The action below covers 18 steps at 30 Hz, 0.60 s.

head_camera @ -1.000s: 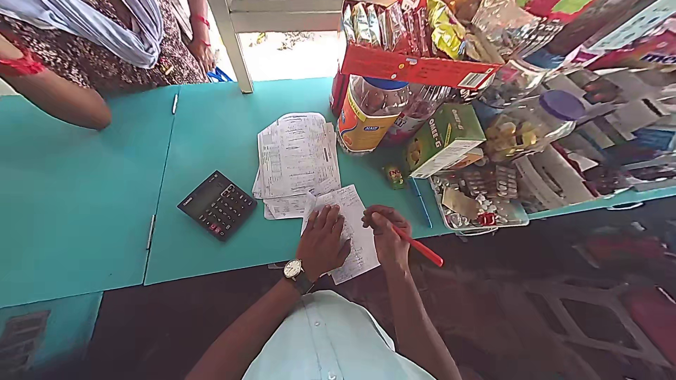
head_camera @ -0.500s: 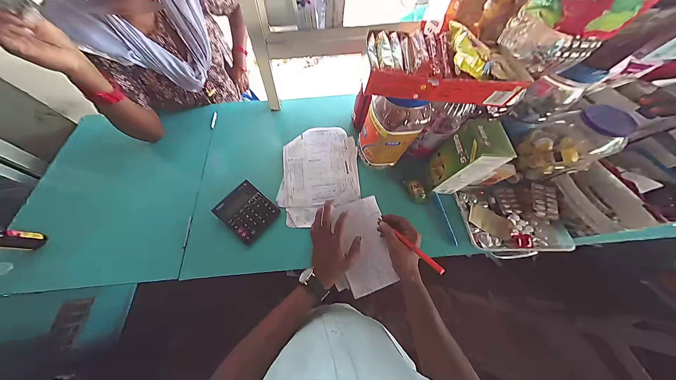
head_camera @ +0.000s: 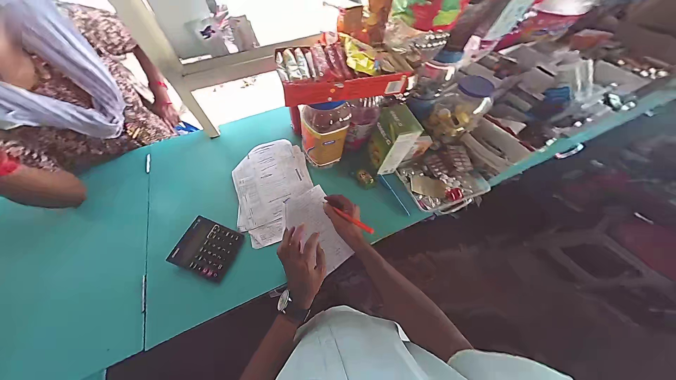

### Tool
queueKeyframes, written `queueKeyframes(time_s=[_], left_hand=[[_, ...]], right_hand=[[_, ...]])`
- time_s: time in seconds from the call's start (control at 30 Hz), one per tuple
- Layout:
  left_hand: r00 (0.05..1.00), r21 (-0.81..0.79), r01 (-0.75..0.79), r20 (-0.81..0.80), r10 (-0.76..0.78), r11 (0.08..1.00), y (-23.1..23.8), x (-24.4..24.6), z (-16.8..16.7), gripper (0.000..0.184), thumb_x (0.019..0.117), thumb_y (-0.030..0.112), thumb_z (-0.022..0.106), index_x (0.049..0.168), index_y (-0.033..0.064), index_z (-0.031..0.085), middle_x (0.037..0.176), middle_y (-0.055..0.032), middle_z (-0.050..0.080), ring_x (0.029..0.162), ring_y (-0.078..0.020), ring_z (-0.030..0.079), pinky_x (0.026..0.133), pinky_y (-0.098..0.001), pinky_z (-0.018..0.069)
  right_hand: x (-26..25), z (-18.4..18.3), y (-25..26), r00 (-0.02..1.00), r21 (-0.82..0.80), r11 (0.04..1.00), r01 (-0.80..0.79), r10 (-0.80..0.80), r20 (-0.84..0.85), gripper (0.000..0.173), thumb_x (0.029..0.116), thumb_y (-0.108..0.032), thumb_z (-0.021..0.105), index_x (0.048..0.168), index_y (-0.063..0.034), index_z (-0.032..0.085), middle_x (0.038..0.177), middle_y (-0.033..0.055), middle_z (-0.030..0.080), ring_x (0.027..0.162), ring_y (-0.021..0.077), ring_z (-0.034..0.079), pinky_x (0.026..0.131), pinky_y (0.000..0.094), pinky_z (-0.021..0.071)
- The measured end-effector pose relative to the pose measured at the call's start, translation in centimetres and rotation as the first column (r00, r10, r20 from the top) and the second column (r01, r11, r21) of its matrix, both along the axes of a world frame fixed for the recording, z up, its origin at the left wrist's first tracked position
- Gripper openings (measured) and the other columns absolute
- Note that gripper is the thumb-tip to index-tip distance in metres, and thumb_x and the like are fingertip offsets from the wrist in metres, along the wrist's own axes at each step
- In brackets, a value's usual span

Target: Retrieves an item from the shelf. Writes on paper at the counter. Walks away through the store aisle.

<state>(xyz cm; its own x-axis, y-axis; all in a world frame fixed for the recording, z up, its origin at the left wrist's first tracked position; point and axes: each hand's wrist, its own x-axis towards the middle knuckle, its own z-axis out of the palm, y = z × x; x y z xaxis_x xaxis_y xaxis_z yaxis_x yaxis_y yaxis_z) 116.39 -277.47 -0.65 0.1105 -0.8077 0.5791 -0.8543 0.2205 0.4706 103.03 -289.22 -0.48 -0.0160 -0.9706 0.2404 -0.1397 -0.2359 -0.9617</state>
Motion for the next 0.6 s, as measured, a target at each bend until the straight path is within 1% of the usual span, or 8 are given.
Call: queueKeyframes(time_s=[0.07, 0.13, 0.23, 0.33, 0.4, 0.47, 0.57, 0.6], left_hand=[[0.989, 0.100, 0.104, 0.099, -0.114, 0.990, 0.9, 0.0, -0.4, 0.031, 0.0949, 0.033, 0.060, 0.120, 0.0231, 0.074, 0.142, -0.0105, 0.061, 0.138, -0.0396, 0.047, 0.107, -0.0616, 0.0368], [0.972, 0.149, 0.171, 0.135, -0.191, 0.974, 1.1, 0.0, -0.7, 0.028, 0.0964, 0.035, 0.058, 0.116, 0.0245, 0.076, 0.143, -0.0086, 0.061, 0.140, -0.0398, 0.045, 0.112, -0.0636, 0.0309], [0.964, 0.004, 0.260, 0.054, -0.260, 0.965, 1.3, -0.8, 1.1, 0.018, 0.0948, 0.029, 0.064, 0.105, 0.0241, 0.079, 0.135, -0.0053, 0.067, 0.137, -0.0348, 0.048, 0.114, -0.0561, 0.0319], [0.883, -0.145, 0.450, -0.073, -0.463, 0.881, 2.0, -4.1, 2.7, 0.015, 0.0974, 0.028, 0.064, 0.106, 0.0247, 0.076, 0.131, -0.0007, 0.067, 0.137, -0.0269, 0.048, 0.117, -0.0456, 0.0353], [0.763, -0.197, 0.613, -0.105, -0.638, 0.765, 2.2, -7.2, 3.0, 0.015, 0.0985, 0.027, 0.062, 0.108, 0.0246, 0.074, 0.131, 0.0010, 0.067, 0.135, -0.0237, 0.050, 0.115, -0.0428, 0.0388], [0.602, -0.197, 0.768, -0.105, -0.792, 0.609, 2.4, -10.6, 2.8, 0.016, 0.0975, 0.024, 0.062, 0.109, 0.0234, 0.074, 0.130, -0.0009, 0.067, 0.131, -0.0232, 0.054, 0.112, -0.0415, 0.0422], [0.354, -0.081, 0.930, -0.073, -0.932, 0.360, 2.2, -16.7, 1.8, 0.018, 0.0973, 0.022, 0.062, 0.111, 0.0227, 0.073, 0.131, -0.0036, 0.066, 0.124, -0.0185, 0.059, 0.106, -0.0373, 0.0474], [0.291, -0.029, 0.955, -0.083, -0.953, 0.294, 2.0, -19.2, 1.3, 0.017, 0.0972, 0.022, 0.064, 0.110, 0.0228, 0.075, 0.130, -0.0036, 0.067, 0.120, -0.0172, 0.062, 0.103, -0.0365, 0.0501]], right_hand=[[-0.2, 0.4, 1.0, 0.991, -0.165, 0.982, 0.091, -0.073, 0.109, 0.016, 0.0933, -0.007, 0.066, 0.104, 0.0032, 0.072, 0.088, 0.0080, 0.074, 0.076, 0.0099, 0.070, 0.072, 0.0277, 0.0604], [-1.7, 2.3, 3.7, 0.986, -0.291, 0.945, 0.150, -0.121, 0.115, 0.016, 0.0945, -0.006, 0.063, 0.102, 0.0056, 0.071, 0.091, 0.0095, 0.074, 0.079, 0.0110, 0.070, 0.075, 0.0291, 0.0613], [-5.4, 3.5, 9.5, 0.984, -0.368, 0.913, 0.178, -0.174, 0.044, 0.015, 0.0961, -0.011, 0.063, 0.101, 0.0010, 0.071, 0.093, 0.0061, 0.073, 0.083, 0.0092, 0.070, 0.076, 0.0279, 0.0612], [-11.9, 1.3, 15.2, 0.940, -0.310, 0.893, 0.325, -0.342, -0.002, 0.013, 0.0961, -0.013, 0.067, 0.103, -0.0058, 0.074, 0.100, 0.0015, 0.074, 0.089, 0.0082, 0.070, 0.078, 0.0268, 0.0616], [-17.3, -1.0, 18.4, 0.844, -0.237, 0.832, 0.502, -0.531, -0.080, 0.014, 0.0948, -0.010, 0.066, 0.103, -0.0021, 0.073, 0.097, 0.0018, 0.074, 0.085, 0.0060, 0.070, 0.076, 0.0247, 0.0614], [-22.6, -3.4, 21.3, 0.704, -0.141, 0.735, 0.663, -0.677, -0.217, 0.020, 0.0948, -0.013, 0.064, 0.104, 0.0030, 0.072, 0.092, 0.0054, 0.074, 0.078, 0.0041, 0.069, 0.073, 0.0235, 0.0597], [-29.9, -6.5, 26.2, 0.538, -0.076, 0.584, 0.808, -0.784, -0.309, 0.025, 0.0934, -0.013, 0.064, 0.106, 0.0068, 0.070, 0.091, 0.0108, 0.073, 0.076, 0.0051, 0.067, 0.073, 0.0235, 0.0573], [-32.2, -7.4, 27.9, 0.490, -0.078, 0.537, 0.840, -0.812, -0.319, 0.024, 0.0928, -0.013, 0.064, 0.106, 0.0057, 0.071, 0.090, 0.0101, 0.073, 0.076, 0.0051, 0.068, 0.073, 0.0235, 0.0579]])
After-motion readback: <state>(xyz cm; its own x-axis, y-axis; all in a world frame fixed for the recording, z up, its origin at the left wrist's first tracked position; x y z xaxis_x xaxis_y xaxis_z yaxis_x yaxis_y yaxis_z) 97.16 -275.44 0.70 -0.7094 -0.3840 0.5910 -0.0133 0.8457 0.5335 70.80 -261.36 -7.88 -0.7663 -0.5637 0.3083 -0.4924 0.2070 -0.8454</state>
